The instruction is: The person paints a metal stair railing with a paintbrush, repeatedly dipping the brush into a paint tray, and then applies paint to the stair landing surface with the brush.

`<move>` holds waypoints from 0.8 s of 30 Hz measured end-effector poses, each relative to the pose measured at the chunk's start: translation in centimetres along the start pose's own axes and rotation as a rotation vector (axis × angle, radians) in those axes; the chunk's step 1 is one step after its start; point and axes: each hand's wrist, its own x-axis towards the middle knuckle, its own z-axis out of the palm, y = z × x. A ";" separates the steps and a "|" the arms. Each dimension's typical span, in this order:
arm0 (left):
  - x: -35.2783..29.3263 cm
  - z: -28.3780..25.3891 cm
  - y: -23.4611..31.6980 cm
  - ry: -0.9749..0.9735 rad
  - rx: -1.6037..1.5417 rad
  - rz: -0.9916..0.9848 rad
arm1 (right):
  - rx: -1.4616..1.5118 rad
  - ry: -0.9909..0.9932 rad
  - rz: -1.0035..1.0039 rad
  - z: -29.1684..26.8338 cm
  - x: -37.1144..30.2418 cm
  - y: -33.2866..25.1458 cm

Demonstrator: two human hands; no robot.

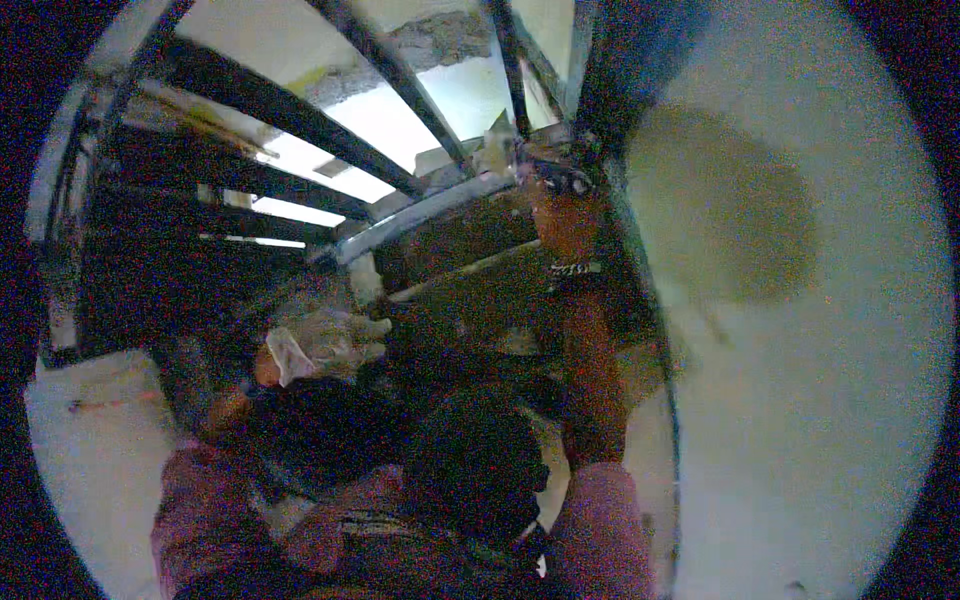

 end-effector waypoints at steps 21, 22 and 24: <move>-1.0 0.6 -3.8 -0.121 -0.620 -0.182 | 0.121 0.351 -0.180 -8.6 7.4 -8.7; -0.9 0.8 -3.7 -0.114 -0.643 -0.211 | 0.209 0.283 -0.150 -8.1 6.9 -7.6; -0.3 0.6 -3.2 -0.124 -0.574 -0.291 | 0.369 0.178 -0.175 -6.9 6.6 -6.1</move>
